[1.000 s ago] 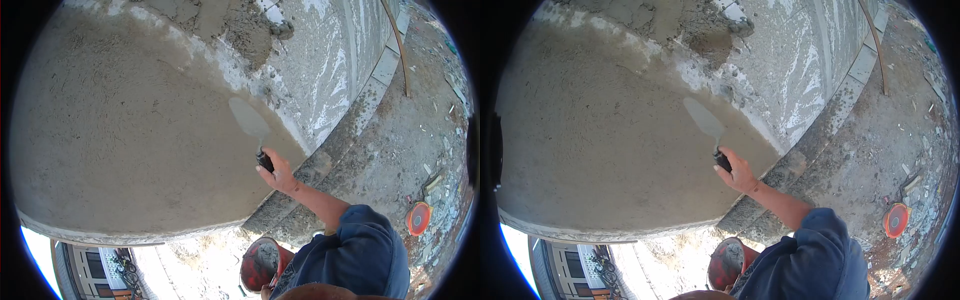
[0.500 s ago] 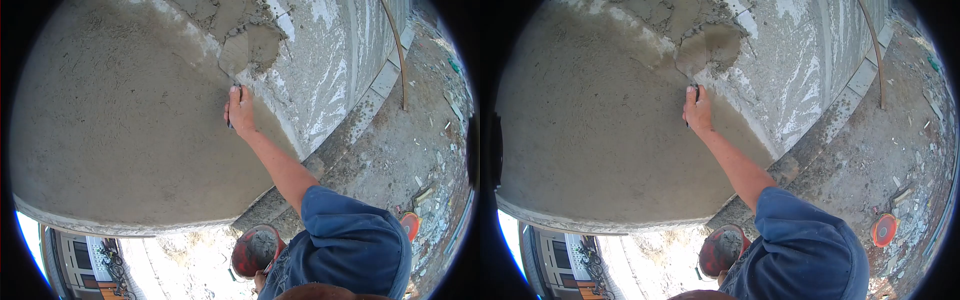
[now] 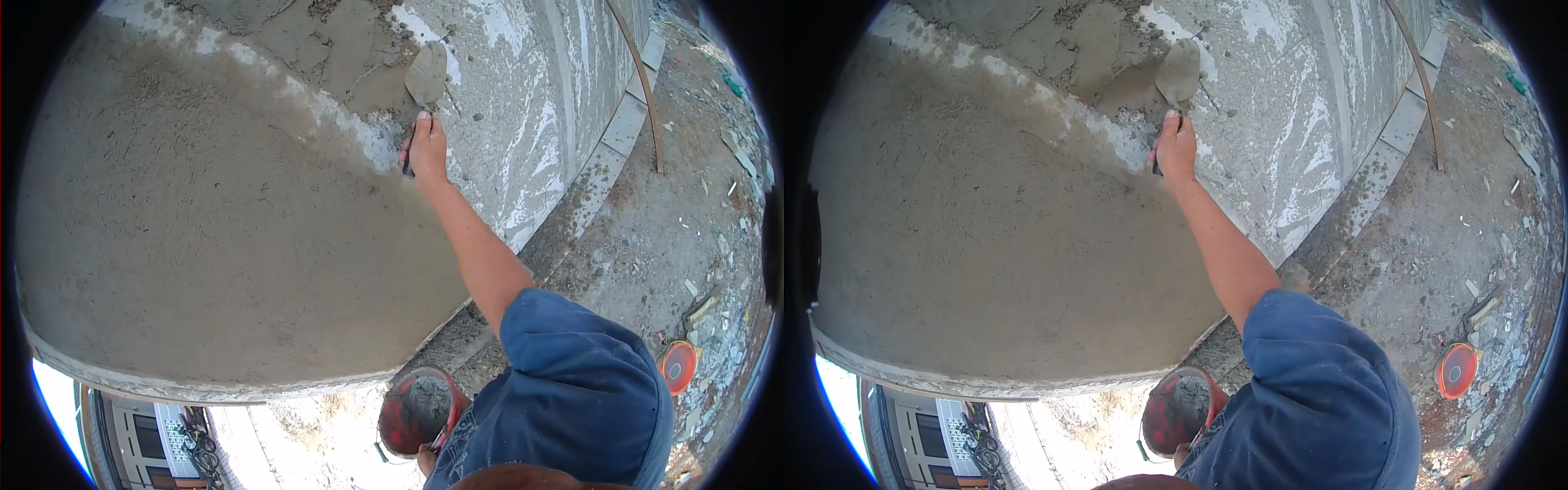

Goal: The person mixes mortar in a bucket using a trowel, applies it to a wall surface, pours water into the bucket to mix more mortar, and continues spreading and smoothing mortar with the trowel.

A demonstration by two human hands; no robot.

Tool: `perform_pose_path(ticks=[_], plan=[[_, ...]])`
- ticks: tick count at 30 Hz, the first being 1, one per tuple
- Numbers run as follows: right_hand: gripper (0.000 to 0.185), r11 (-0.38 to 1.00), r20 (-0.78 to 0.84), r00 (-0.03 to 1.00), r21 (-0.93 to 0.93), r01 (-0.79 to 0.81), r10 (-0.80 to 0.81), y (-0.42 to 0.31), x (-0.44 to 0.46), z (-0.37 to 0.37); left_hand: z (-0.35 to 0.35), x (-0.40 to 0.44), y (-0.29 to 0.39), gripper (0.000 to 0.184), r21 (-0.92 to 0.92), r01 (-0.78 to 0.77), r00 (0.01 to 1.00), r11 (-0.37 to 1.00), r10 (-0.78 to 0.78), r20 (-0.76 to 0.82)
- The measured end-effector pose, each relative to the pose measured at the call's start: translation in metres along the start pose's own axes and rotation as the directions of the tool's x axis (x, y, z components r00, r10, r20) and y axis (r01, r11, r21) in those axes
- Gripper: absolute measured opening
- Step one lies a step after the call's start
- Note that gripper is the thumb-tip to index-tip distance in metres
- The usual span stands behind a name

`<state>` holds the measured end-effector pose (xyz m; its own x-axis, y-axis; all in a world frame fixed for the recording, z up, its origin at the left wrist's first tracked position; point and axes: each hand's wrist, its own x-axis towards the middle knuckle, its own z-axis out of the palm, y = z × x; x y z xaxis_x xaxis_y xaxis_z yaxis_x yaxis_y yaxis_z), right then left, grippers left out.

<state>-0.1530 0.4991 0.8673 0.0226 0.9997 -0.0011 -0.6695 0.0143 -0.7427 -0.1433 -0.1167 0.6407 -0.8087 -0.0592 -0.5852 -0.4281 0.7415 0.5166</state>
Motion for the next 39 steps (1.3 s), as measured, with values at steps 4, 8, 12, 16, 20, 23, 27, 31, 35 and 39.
perform_pose_path(ticks=[4, 8, 12, 16, 20, 23, 27, 31, 35, 39], plan=[[0.041, 0.828, 0.046, 0.958, 0.492, -0.269, 0.284, -0.033, -0.019, 0.033, 0.004, 0.003, 0.024, 0.019, -0.035, 0.03, 0.999, 0.999, -0.031, -0.015], [0.042, 0.843, 0.126, 0.979, 0.499, -0.201, 0.159, -0.064, -0.02, 0.07, 0.006, 0.002, 0.038, 0.019, -0.038, 0.042, 0.999, 0.998, -0.043, -0.025], [0.039, 0.998, 0.21, 0.978, 0.053, -0.023, 0.011, -0.046, -0.011, 0.031, 0.01, -0.003, 0.046, 0.019, -0.056, 0.052, 0.998, 0.997, -0.054, -0.02], [0.038, 0.998, 0.049, 0.998, 0.036, -0.052, 0.05, -0.006, -0.016, -0.02, 0.01, -0.01, 0.046, 0.019, -0.067, 0.069, 0.997, 0.995, -0.07, -0.015], [0.04, 0.855, 0.095, 0.954, 0.425, -0.298, 0.285, 0.035, -0.057, 0.001, 0.01, -0.018, 0.056, 0.019, -0.094, 0.101, 0.995, 0.99, -0.103, -0.016], [0.039, 0.965, 0.217, 0.963, 0.169, -0.199, 0.161, 0.079, -0.096, 0.006, 0.015, -0.033, 0.071, 0.018, -0.086, 0.153, 0.988, 0.984, -0.155, -0.014], [0.036, 0.971, 0.369, 0.91, -0.207, -0.119, 0.19, 0.089, -0.101, -0.064, 0.032, -0.033, 0.072, 0.019, -0.704, 0.283, 0.959, 0.651, -0.188, 0.212], [0.044, 0.738, 0.516, 0.727, -0.674, 0.02, 0.452, 0.041, -0.128, -0.156, 0.04, -0.033, 0.087, 0.018, -0.646, 0.193, 0.972, 0.738, -0.052, 0.231], [0.038, 0.399, 0.771, 0.223, -0.526, 0.751, 0.596, -0.008, -0.152, -0.163, 0.04, -0.089, 0.146, 0.039, -0.743, 0.072, 0.972, 0.666, 0.121, 0.203], [0.038, 0.119, 0.621, 0.08, -0.272, 0.955, 0.78, 0.023, -0.18, -0.154, 0.034, -0.106, 0.169, 0.056, -0.748, -0.061, 0.912, 0.661, 0.342, 0.228]])
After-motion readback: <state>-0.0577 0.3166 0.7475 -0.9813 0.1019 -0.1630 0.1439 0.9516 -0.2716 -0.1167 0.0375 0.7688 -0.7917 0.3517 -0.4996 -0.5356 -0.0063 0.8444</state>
